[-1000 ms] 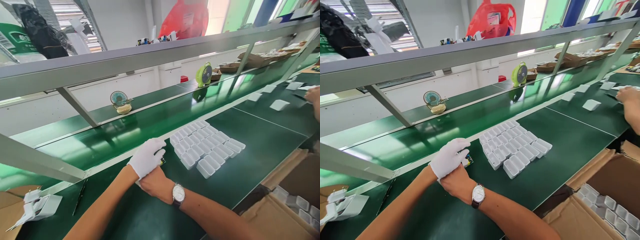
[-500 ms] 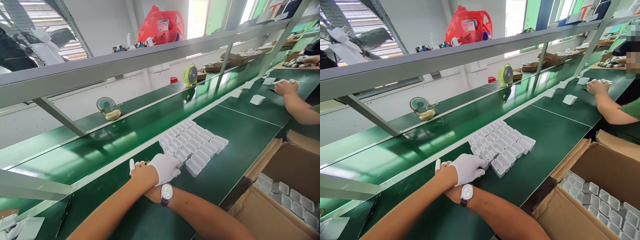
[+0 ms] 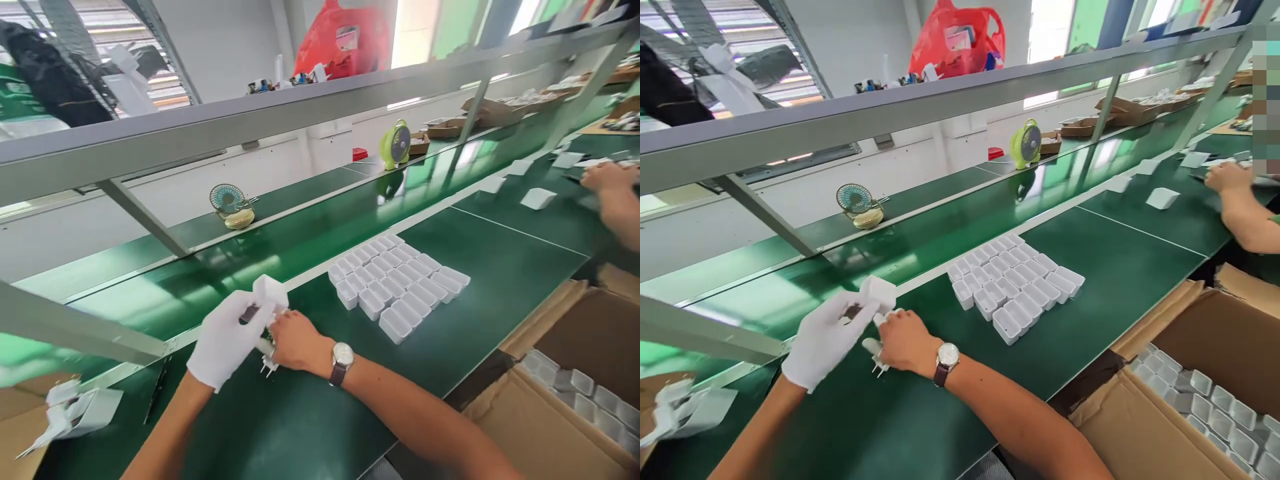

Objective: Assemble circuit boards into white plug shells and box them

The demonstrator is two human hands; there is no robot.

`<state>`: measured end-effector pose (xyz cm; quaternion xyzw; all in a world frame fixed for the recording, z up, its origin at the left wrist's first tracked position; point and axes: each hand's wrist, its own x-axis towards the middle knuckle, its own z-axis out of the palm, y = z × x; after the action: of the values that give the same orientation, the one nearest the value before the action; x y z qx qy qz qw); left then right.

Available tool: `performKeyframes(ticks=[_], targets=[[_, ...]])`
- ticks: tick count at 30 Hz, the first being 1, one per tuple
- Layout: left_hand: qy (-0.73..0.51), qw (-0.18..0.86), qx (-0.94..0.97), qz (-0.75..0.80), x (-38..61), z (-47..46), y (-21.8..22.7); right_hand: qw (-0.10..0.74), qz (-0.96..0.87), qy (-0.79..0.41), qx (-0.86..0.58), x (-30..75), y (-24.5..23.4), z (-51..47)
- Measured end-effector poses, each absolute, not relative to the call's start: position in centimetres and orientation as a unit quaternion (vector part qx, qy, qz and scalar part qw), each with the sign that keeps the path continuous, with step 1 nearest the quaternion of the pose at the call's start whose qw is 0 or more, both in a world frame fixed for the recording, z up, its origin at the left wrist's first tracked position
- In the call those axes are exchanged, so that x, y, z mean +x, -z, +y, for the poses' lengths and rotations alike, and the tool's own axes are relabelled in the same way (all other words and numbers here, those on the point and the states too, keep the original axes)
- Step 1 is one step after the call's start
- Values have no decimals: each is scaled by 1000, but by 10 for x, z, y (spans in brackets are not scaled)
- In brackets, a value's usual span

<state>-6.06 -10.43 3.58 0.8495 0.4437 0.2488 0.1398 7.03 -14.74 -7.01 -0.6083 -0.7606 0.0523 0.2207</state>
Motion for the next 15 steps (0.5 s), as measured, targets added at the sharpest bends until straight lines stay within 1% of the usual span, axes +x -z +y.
performKeyframes(ticks=[2, 5, 7, 10, 12, 15], targets=[[-268, 110, 798, 529, -104, -97, -29, 211, -740, -51, -637, 67, 73, -148], [-228, 98, 769, 589, -156, -99, -4, 189, -751, -50, -631, 62, 78, -151], [-196, 114, 774, 591, -177, -105, 15, 176, -785, -54, -591, 61, 79, -153], [-166, 137, 781, 586, -192, -116, 40, 183, -810, -84, -551, 61, 79, -154], [-148, 139, 788, 582, -194, -123, 51, 186, -809, -108, -548, 63, 79, -154], [-132, 135, 801, 568, -196, -129, 58, 163, -817, -117, -540, 66, 82, -154]])
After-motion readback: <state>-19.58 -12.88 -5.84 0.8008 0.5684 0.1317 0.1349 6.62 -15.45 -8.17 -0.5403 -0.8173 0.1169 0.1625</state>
